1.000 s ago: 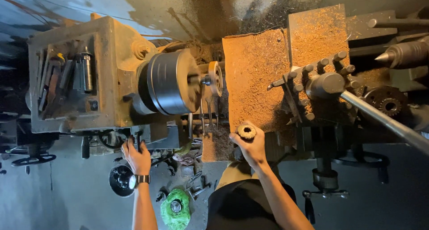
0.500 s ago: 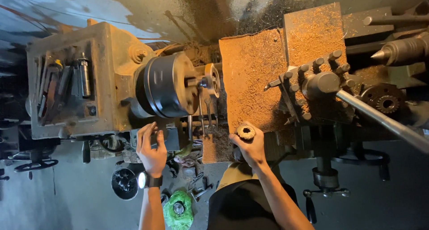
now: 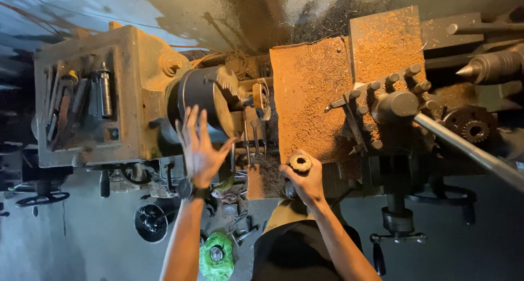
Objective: The person carries a round metal part across the workshop to a lathe, mounts it in the chuck, and tightens it. They then operate the lathe, turning a cylindrical metal component while holding another part, and work the machine controls as the piece spins.
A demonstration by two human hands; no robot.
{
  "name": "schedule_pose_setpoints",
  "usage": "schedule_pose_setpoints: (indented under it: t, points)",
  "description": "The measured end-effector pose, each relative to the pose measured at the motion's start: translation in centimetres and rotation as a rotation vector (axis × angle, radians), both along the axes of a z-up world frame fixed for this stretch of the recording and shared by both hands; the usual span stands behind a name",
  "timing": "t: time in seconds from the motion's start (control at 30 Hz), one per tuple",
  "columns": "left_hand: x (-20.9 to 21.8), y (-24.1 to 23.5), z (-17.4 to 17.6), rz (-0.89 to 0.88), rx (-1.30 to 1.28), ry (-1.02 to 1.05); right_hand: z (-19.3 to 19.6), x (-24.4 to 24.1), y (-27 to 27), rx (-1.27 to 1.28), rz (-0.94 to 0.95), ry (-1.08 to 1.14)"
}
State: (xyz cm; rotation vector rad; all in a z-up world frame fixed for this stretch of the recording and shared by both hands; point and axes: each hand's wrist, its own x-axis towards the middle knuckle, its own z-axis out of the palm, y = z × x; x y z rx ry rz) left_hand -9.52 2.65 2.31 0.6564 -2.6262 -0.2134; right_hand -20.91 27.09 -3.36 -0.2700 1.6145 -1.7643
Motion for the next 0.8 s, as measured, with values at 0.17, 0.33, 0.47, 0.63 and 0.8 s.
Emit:
schedule_pose_setpoints:
  t: [0.17,0.33,0.47,0.63,0.8]
  points:
    - [-3.3,-2.9,-1.3,0.022,-0.028,-0.176,-0.5,-0.4,0.1,0.019,0.013,-0.045]
    - [-7.0,-7.8,1.1,0.001,0.084,-0.352,-0.9,-1.3,-0.8,0.022,0.027,-0.054]
    - [-9.6,-11.7,1.9,-0.102,0.196,-0.444,-1.2,-2.9,-2.8,0.036,0.034,-0.148]
    - [-14.5,-16.6,0.9,-0.119,0.515,-0.909,-0.2,-4.5,-4.5,-0.179,-0.163,-0.211]
    - [-17.8,-18.2,-1.2,-0.122,0.403,-0.867,2.2,-5.0,-3.6,-0.317,-0.306,-0.088]
